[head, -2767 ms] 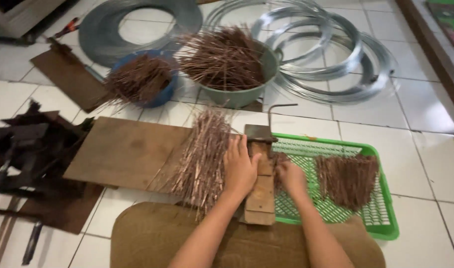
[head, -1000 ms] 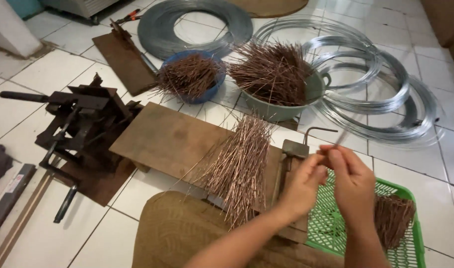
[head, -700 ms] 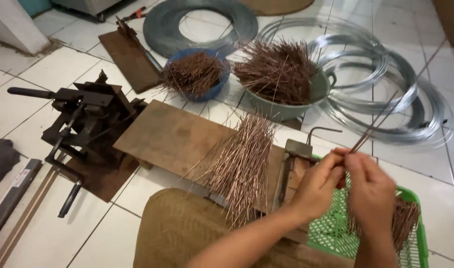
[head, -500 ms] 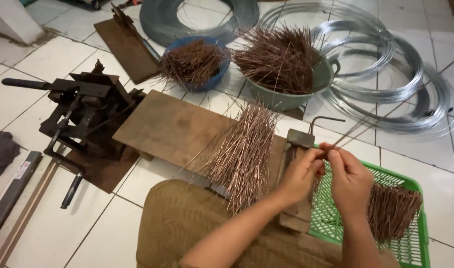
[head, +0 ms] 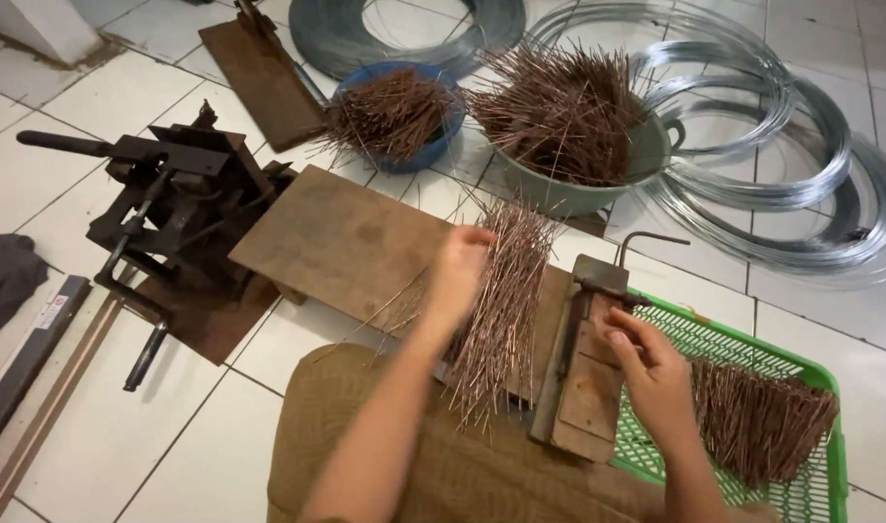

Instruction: A person is manually bending thin metal rods into a hook shape using a specialized bending jig on a workshop floor.

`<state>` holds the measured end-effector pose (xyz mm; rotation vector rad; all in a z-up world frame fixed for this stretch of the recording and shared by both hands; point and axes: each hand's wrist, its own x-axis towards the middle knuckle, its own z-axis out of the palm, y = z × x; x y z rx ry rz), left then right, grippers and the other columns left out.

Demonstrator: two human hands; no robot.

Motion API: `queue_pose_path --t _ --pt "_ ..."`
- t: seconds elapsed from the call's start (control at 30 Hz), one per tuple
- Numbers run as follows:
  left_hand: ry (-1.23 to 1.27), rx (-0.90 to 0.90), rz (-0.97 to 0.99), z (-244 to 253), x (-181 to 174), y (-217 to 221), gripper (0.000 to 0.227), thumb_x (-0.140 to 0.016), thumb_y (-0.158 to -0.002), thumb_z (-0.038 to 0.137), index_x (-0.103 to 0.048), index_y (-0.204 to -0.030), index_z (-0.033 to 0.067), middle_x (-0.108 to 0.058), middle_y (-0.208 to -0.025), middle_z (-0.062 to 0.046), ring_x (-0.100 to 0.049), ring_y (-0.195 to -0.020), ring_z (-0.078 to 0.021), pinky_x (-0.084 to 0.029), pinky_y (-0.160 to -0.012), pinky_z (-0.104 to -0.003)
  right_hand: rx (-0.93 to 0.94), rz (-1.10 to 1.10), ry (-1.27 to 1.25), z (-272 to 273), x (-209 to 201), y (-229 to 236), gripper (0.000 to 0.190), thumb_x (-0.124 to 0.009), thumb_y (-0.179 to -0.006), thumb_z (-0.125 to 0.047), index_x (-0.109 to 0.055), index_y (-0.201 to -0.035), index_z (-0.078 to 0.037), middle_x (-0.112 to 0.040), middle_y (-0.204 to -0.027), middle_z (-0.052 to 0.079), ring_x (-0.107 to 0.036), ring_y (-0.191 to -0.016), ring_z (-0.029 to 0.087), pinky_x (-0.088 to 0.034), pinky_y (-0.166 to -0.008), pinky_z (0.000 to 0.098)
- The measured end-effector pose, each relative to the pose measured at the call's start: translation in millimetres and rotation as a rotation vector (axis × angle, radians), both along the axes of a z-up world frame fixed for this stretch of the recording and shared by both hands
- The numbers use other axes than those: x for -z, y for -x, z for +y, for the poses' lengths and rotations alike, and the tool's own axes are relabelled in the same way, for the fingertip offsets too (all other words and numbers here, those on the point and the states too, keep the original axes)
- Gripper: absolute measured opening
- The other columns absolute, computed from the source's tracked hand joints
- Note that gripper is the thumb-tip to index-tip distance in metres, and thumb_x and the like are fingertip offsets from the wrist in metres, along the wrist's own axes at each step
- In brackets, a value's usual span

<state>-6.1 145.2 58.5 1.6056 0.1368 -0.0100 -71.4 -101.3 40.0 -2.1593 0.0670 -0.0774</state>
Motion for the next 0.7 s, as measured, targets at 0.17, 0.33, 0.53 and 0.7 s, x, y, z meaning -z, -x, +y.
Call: queue_pose_path --t 0.17,0.33,0.53,0.7 --pt "-0.373 -0.11 0.345 92 37 -9 0.037 -0.058 -0.1 0.023 -0.058 -0.133 0.007 -0.065 -0.09 -0.001 -0.041 -0.052 -0.0046 -0.037 -0.045 -0.018 0.058 0.177 0.018 -13 17 -2 0.035 -0.056 -0.099 -0.024 -0.073 -0.126 -0.012 -0.078 -0.121 0.004 -0.072 -0.112 0.017 -0.058 -0.093 0.0347" --pt "-0.872 -0.04 0.495 114 88 -9 0.022 -0.071 -0.092 0.036 -0.076 -0.095 0.0149 -0.077 -0.098 -0.007 -0.071 -0.093 -0.0259 -0.052 -0.081 -0.04 -0.037 0.153 0.113 -15 40 -6 0.037 -0.055 -0.098 -0.031 -0.073 -0.126 -0.015 -0.079 -0.114 0.002 -0.07 -0.09 0.015 -0.054 -0.073 0.0292" --pt "-0.927 0.054 0.445 129 153 -36 0.03 -0.066 -0.091 0.034 -0.076 -0.092 0.0057 -0.074 -0.098 -0.021 -0.069 -0.095 -0.041 -0.051 -0.081 -0.046 -0.059 0.132 0.09 -19 38 -2 0.036 -0.055 -0.098 -0.03 -0.075 -0.124 -0.014 -0.077 -0.121 0.002 -0.071 -0.109 0.018 -0.055 -0.091 0.034" --pt "-0.64 0.233 0.284 119 85 -31 0.029 -0.033 -0.105 0.034 -0.047 -0.089 0.0138 -0.045 -0.084 -0.002 -0.042 -0.074 -0.0173 -0.041 -0.071 -0.035 -0.031 0.119 0.045 -22 38 -4 0.033 -0.058 -0.097 -0.025 -0.074 -0.124 -0.013 -0.078 -0.116 0.002 -0.072 -0.104 0.016 -0.057 -0.088 0.032"
